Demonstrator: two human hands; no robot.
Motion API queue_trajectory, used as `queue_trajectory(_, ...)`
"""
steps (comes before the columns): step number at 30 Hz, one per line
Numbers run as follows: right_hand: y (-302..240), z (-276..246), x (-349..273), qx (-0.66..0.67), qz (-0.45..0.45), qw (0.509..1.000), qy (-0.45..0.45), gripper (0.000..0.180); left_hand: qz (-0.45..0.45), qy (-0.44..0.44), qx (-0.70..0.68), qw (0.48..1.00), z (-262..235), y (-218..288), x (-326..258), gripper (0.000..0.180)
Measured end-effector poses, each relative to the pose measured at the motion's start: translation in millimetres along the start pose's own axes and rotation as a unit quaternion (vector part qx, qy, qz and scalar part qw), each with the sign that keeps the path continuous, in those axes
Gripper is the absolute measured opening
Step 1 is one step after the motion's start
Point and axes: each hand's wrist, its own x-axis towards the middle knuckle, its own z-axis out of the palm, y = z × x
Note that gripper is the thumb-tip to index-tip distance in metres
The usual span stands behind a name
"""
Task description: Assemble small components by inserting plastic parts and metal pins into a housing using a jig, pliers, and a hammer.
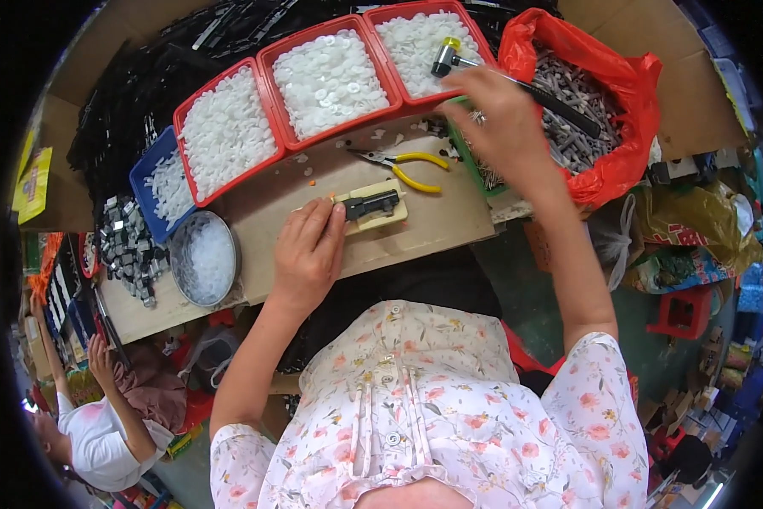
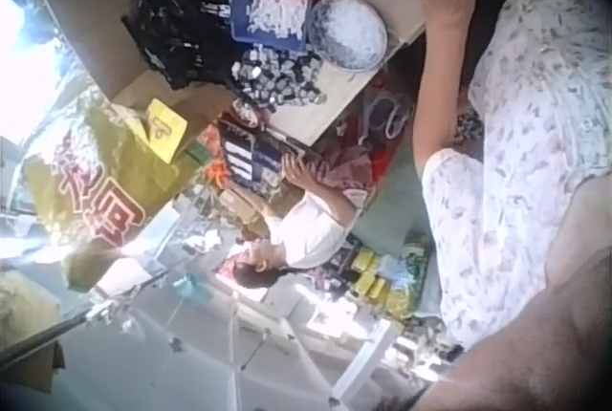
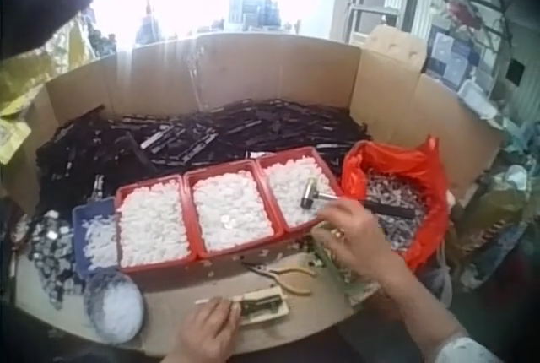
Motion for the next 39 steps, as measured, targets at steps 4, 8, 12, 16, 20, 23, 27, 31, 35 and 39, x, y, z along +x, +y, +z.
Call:
queue_trajectory(4, 66.6, -13.3, -1.4, -0.212, 0.081, 0.974, -0.019, 0.02, 0.057, -0.025, 0.042, 0.997, -2.5, 0.9, 6.5, 0.037)
queue_trajectory(8, 96.8, -13.1, 6.2, -0.208, 0.062, 0.975, -0.043, 0.016, 0.099, -0.052, 0.083, 0.99, -7.7, -0.7, 10.8, 0.035)
queue_trajectory(12, 102.6, -12.5, 14.5, -0.205, 0.01, 0.977, -0.063, 0.015, 0.129, -0.071, 0.118, 0.982, -8.9, -2.1, 10.6, 0.036)
queue_trajectory(16, 99.8, -18.2, 20.9, -0.256, 0.003, 0.961, -0.105, 0.016, 0.142, -0.079, 0.133, 0.978, -9.3, -2.5, 11.6, 0.03)
queue_trajectory(20, 106.1, -21.9, 35.5, -0.258, -0.008, 0.955, -0.146, 0.018, 0.147, -0.063, 0.126, 0.979, -7.4, -3.3, 14.4, 0.023)
queue_trajectory(23, 106.6, -23.6, 40.3, -0.238, 0.008, 0.945, -0.223, 0.02, 0.151, -0.068, 0.123, 0.978, -9.4, -3.0, 16.0, 0.019)
queue_trajectory(27, 68.4, -33.9, 24.7, -0.118, -0.066, 0.985, -0.102, 0.019, 0.141, -0.077, 0.128, 0.979, -10.6, -1.8, 14.4, 0.019)
queue_trajectory(31, -12.9, -45.6, -0.1, 0.187, 0.08, 0.96, -0.192, 0.021, 0.136, -0.075, 0.123, 0.98, -12.0, -2.1, 13.4, 0.018)
queue_trajectory(35, -38.0, -12.1, -45.8, 0.116, -0.024, 0.979, -0.165, 0.023, 0.135, -0.058, 0.115, 0.983, -8.3, -2.2, 15.8, 0.017)
queue_trajectory(39, -48.5, -11.4, -55.0, -0.141, -0.1, 0.968, -0.181, 0.029, 0.121, -0.137, 0.113, 0.977, -14.5, -1.0, 14.2, 0.035)
